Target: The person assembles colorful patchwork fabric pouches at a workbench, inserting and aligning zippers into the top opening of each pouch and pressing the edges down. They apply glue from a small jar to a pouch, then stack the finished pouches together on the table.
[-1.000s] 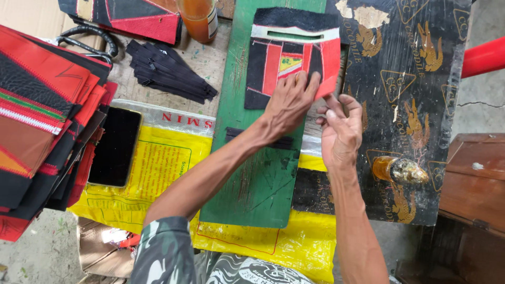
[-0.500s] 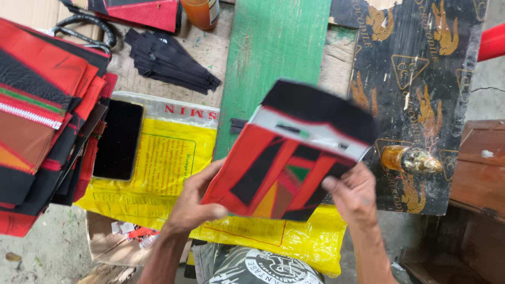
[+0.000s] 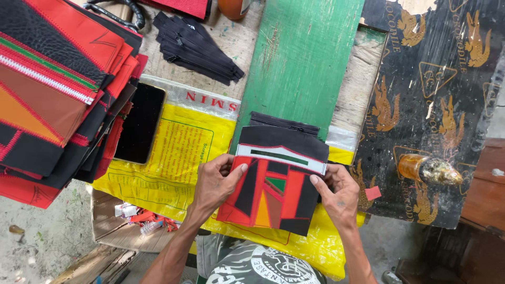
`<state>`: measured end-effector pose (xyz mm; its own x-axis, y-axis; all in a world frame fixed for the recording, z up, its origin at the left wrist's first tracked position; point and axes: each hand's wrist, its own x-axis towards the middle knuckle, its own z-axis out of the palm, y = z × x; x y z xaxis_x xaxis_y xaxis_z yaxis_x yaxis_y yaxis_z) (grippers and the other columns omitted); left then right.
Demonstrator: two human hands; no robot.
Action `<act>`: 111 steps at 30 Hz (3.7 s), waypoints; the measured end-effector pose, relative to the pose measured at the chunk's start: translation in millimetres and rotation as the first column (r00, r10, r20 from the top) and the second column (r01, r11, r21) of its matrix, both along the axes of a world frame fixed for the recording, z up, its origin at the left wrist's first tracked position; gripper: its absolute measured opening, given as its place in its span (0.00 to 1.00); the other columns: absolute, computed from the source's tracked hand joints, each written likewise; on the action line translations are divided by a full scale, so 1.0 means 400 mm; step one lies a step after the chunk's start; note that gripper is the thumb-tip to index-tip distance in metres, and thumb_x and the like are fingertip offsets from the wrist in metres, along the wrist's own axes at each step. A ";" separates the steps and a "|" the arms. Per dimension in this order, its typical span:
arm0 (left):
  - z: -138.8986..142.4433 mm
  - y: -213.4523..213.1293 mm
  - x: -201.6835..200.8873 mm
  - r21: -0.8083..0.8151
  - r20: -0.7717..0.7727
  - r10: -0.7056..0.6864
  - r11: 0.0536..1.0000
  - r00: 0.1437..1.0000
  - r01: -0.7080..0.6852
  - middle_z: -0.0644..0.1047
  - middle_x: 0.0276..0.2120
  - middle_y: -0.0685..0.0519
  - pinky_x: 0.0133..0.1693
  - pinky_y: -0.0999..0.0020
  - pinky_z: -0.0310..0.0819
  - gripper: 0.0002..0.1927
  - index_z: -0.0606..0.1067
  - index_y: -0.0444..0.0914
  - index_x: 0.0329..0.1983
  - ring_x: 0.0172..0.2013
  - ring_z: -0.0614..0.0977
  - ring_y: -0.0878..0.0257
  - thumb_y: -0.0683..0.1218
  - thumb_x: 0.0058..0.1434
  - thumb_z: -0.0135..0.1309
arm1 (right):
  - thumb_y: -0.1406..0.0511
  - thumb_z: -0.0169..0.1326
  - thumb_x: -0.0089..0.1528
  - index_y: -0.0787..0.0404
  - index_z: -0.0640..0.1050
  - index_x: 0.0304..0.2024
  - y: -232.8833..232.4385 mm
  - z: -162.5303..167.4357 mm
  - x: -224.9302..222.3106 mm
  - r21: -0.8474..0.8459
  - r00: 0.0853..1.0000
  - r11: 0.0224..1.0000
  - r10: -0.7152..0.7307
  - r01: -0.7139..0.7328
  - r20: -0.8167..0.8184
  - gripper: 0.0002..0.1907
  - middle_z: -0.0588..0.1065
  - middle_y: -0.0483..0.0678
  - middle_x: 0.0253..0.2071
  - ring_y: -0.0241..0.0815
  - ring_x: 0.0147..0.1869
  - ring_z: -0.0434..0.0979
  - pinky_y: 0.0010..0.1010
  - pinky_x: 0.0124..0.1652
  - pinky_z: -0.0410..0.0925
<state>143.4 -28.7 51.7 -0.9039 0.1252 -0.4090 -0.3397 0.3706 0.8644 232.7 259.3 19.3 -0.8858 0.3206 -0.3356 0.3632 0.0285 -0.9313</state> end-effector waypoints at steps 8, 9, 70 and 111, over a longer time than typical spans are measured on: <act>-0.009 -0.003 -0.025 0.045 0.061 -0.037 0.998 0.997 0.035 0.78 0.22 0.58 0.27 0.77 0.70 0.11 0.80 0.32 0.35 0.24 0.74 0.76 0.46 0.60 0.63 | 0.72 0.61 0.61 0.68 0.75 0.50 0.018 -0.012 -0.042 -0.066 0.997 0.998 -0.016 0.011 -0.070 0.15 0.78 0.44 0.38 0.28 0.40 0.76 0.19 0.42 0.70; -0.010 -0.002 -0.026 0.055 0.062 -0.034 0.998 0.998 0.030 0.79 0.22 0.58 0.27 0.77 0.71 0.11 0.79 0.32 0.35 0.25 0.75 0.77 0.46 0.60 0.63 | 0.71 0.61 0.61 0.68 0.76 0.50 0.020 -0.015 -0.045 -0.071 0.998 0.997 -0.012 0.007 -0.069 0.15 0.78 0.44 0.38 0.28 0.41 0.76 0.19 0.42 0.70; -0.090 0.140 -0.262 0.120 -0.155 -0.164 0.976 0.974 0.183 0.82 0.32 0.55 0.33 0.73 0.76 0.12 0.79 0.34 0.47 0.31 0.78 0.73 0.44 0.63 0.61 | 0.73 0.64 0.62 0.69 0.74 0.47 0.130 -0.103 -0.324 -0.029 0.993 0.999 0.036 -0.040 -0.111 0.14 0.77 0.44 0.41 0.28 0.43 0.75 0.20 0.45 0.71; -0.110 0.161 -0.256 0.077 -0.115 -0.083 0.993 0.990 0.092 0.77 0.24 0.60 0.27 0.75 0.68 0.09 0.80 0.35 0.39 0.26 0.72 0.76 0.47 0.66 0.60 | 0.73 0.68 0.59 0.62 0.84 0.43 0.047 -0.092 -0.312 0.521 0.901 0.853 0.204 0.029 -0.384 0.10 0.74 0.45 0.39 0.37 0.43 0.74 0.28 0.40 0.69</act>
